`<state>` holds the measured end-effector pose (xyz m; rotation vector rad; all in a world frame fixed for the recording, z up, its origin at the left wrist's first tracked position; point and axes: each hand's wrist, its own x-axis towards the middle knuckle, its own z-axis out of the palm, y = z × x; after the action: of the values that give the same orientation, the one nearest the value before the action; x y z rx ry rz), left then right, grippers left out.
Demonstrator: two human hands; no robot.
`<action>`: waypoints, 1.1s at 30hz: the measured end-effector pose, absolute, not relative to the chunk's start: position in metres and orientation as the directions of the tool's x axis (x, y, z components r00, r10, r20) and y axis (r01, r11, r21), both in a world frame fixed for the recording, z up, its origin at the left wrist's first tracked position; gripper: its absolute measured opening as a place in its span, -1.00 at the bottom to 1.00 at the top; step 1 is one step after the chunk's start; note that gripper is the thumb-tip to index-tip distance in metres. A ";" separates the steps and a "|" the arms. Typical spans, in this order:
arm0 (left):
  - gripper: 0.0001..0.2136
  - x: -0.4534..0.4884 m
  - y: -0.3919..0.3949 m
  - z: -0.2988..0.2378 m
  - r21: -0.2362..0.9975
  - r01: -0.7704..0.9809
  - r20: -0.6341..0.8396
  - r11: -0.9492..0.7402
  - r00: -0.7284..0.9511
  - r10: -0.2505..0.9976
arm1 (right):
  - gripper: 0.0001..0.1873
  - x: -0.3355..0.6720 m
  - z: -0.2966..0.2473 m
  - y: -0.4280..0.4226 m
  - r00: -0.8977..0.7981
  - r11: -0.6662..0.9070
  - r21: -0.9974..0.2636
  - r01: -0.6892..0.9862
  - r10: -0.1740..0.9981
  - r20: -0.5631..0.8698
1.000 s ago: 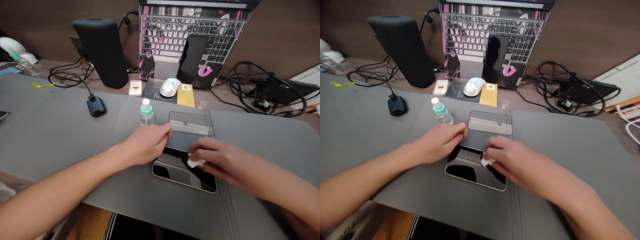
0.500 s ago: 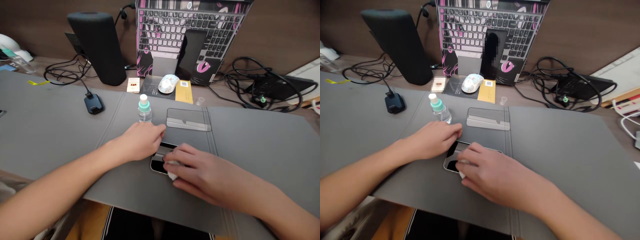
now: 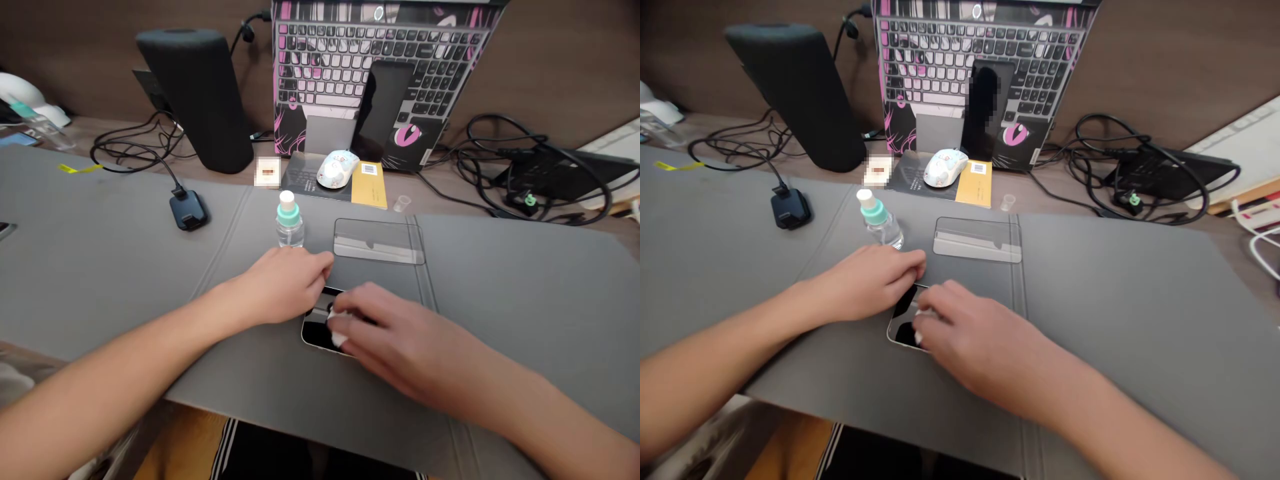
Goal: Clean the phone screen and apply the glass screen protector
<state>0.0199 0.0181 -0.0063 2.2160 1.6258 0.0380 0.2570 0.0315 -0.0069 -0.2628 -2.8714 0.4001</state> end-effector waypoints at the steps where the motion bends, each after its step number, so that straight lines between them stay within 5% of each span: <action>1: -0.83 0.020 0.018 -0.006 0.328 0.911 -0.205 -0.249 0.326 0.923 | -0.73 0.253 -0.008 0.025 -0.969 0.953 -0.288 0.092 0.153 0.196; 4: -0.83 0.019 0.019 -0.005 0.333 0.912 -0.216 -0.239 0.320 0.922 | -0.71 0.251 -0.011 0.022 -0.977 0.958 -0.288 0.004 0.066 0.204; 9: -0.84 0.020 0.020 -0.006 0.339 0.913 -0.229 -0.227 0.314 0.921 | -0.71 0.250 -0.017 0.035 -0.922 0.955 -0.196 0.222 0.271 0.276; 13: -0.85 0.020 0.020 -0.006 0.362 0.907 -0.228 -0.214 0.308 0.923 | -0.71 0.242 -0.022 0.026 -0.942 0.985 -0.165 0.045 0.096 0.320; 17: -0.79 0.018 0.020 -0.003 0.429 0.882 -0.231 -0.193 0.314 0.921 | -0.67 0.240 -0.023 0.023 -0.930 0.976 -0.136 0.169 0.203 0.306; 21: -0.68 0.014 0.020 -0.001 0.505 0.839 -0.222 -0.201 0.352 0.909 | -0.62 0.238 -0.025 0.019 -0.940 0.998 0.012 0.058 0.050 0.338; 33: -0.67 0.012 0.019 -0.002 0.542 0.802 -0.166 -0.250 0.394 0.904 | -0.43 0.241 -0.027 0.015 -0.936 0.988 -0.052 0.144 0.153 0.318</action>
<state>0.0118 0.0194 -0.0021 2.1027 1.4535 0.2407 0.2406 0.0147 -0.0265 -0.2156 -2.8064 0.0403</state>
